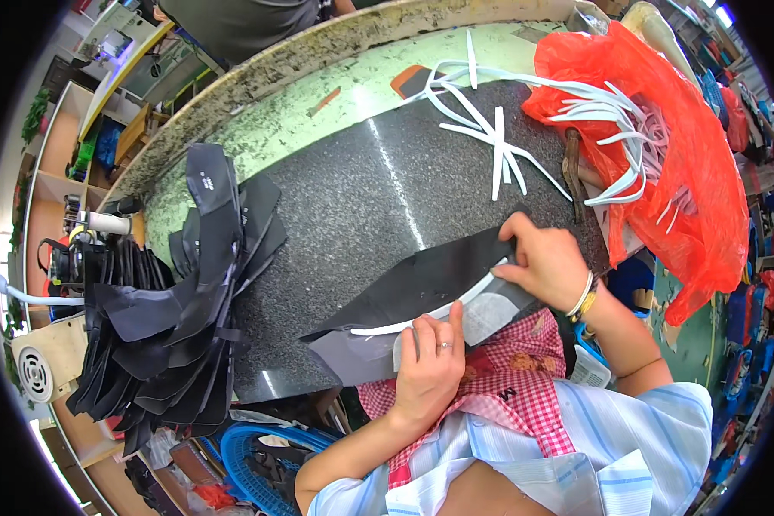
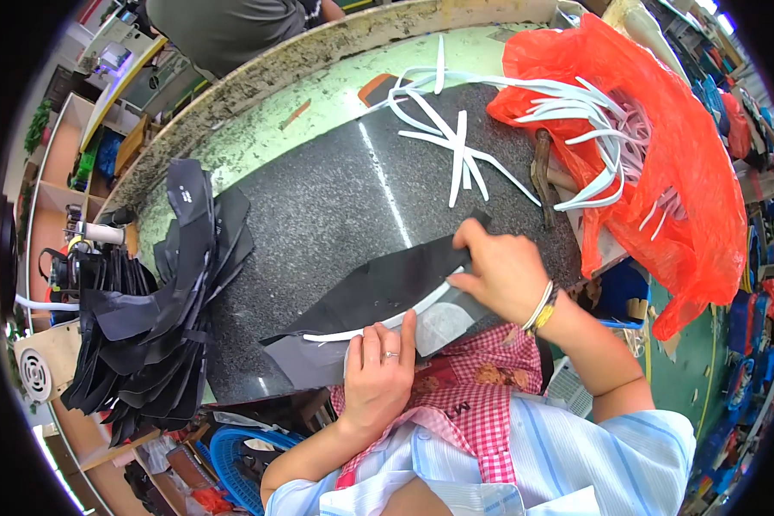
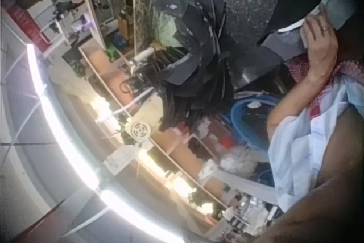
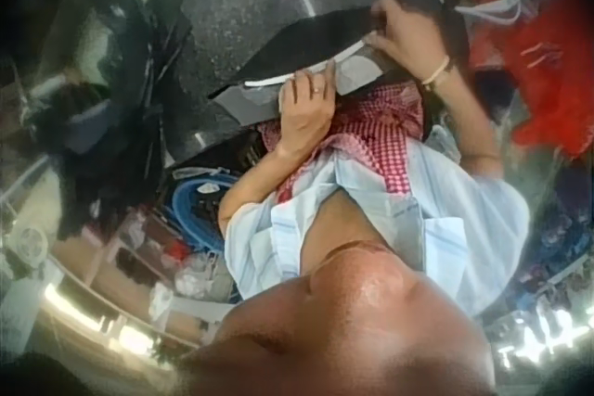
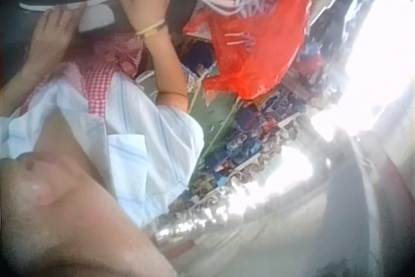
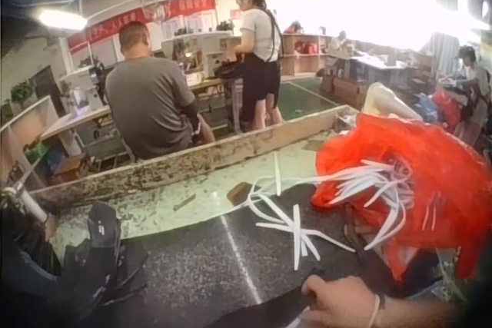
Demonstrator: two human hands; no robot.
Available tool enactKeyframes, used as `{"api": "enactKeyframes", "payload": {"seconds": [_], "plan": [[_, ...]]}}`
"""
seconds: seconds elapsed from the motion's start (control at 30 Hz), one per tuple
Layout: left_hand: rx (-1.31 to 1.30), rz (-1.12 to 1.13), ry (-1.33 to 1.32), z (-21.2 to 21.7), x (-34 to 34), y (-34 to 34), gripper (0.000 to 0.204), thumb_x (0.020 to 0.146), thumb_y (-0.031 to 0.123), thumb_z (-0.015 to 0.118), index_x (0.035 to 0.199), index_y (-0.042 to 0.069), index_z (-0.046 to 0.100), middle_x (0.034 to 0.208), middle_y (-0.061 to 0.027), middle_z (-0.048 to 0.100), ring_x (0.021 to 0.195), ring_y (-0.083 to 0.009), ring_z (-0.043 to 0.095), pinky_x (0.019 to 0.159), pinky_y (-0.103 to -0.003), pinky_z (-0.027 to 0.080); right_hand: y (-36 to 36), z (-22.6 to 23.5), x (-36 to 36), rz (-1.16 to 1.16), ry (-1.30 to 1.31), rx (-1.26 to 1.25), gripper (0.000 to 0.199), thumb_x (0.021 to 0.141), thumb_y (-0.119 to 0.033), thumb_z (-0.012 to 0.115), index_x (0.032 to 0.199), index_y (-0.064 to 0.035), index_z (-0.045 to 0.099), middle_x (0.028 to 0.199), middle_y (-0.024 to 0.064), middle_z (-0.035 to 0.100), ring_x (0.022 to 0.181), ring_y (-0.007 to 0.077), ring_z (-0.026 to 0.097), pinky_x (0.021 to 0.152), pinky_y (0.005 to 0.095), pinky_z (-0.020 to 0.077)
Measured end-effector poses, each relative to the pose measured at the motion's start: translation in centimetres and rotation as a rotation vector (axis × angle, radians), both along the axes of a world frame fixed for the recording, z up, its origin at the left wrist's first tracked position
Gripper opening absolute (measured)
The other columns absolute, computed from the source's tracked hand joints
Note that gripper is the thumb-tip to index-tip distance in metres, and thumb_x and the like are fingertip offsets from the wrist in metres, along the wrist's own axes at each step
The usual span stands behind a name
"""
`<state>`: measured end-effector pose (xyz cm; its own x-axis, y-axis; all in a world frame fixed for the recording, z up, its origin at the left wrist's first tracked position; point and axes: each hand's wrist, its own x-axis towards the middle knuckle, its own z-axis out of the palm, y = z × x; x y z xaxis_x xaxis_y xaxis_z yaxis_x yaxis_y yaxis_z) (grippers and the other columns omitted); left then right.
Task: The person applies white adhesive tape to the edges of black shoe components by hand. They pick up each piece, align and press the tape firmly along the curved edge, and stack the finished parts.
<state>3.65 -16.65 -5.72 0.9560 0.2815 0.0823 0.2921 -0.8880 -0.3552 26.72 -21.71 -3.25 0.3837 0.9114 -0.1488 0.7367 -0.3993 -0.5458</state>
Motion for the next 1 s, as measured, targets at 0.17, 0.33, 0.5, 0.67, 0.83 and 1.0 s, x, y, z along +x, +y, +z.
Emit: {"api": "enactKeyframes", "payload": {"seconds": [0.17,0.33,0.5,0.67,0.83,1.0], "plan": [[-0.552,0.151,-0.067,2.6,1.2,0.2,0.054,0.077,0.041,0.070,0.119,0.006,0.068,0.113,-0.0166,0.057,0.104,-0.0305,0.056,0.097,-0.044,0.043,-0.4,-1.3,2.3,0.100,0.049,-0.086,0.049,0.066,-0.034,0.086,0.095,-0.0077,0.056,0.063,0.0106,0.064,0.064,0.0332,0.067,0.059,0.0430,0.0484],[-0.536,0.194,-0.380,0.6,5.7,3.3,0.057,0.067,0.024,0.083,0.114,0.003,0.059,0.125,-0.0185,0.055,0.125,-0.0356,0.048,0.103,-0.049,0.037,-3.7,-2.3,2.5,0.180,0.372,0.058,0.038,0.080,-0.023,0.077,0.109,-0.0039,0.061,0.082,0.0110,0.065,0.068,0.0223,0.065,0.063,0.0327,0.0503],[-0.975,0.309,-0.337,1.1,5.2,6.0,0.060,0.069,0.026,0.085,0.116,0.003,0.055,0.100,-0.0195,0.069,0.095,-0.0390,0.065,0.085,-0.043,0.050,-6.7,-2.8,1.6,0.472,0.045,0.379,0.043,0.087,-0.009,0.066,0.129,-0.0035,0.058,0.113,0.0136,0.058,0.102,0.0295,0.058,0.087,0.0362,0.0498],[-1.121,0.346,-0.270,1.4,6.4,6.7,0.029,0.075,0.024,0.079,0.098,0.007,0.074,0.079,-0.0174,0.071,0.077,-0.0353,0.070,0.070,-0.042,0.053,-5.3,-3.0,0.7,0.403,-0.052,0.312,0.047,0.083,-0.007,0.067,0.128,-0.0013,0.058,0.108,0.0128,0.054,0.099,0.0304,0.055,0.086,0.0389,0.0495],[-0.856,-0.006,-0.418,0.4,5.0,4.7,0.016,0.077,0.018,0.072,0.091,0.009,0.075,0.067,-0.0142,0.065,0.065,-0.0329,0.065,0.057,-0.043,0.049,-5.4,-1.5,-0.8,0.338,-0.104,0.302,0.039,0.083,-0.008,0.066,0.121,-0.0001,0.061,0.103,0.0128,0.055,0.095,0.0307,0.055,0.083,0.0387,0.0490],[-0.411,-0.277,-0.353,-0.7,4.3,2.3,0.040,0.078,0.014,0.058,0.114,0.000,0.068,0.088,-0.0078,0.063,0.082,-0.0232,0.061,0.078,-0.035,0.048,-6.5,-3.8,3.1,0.236,0.364,0.172,0.040,0.102,-0.031,0.044,0.121,0.0022,0.058,0.100,0.0200,0.062,0.100,0.0324,0.059,0.090,0.0390,0.0471]]}}
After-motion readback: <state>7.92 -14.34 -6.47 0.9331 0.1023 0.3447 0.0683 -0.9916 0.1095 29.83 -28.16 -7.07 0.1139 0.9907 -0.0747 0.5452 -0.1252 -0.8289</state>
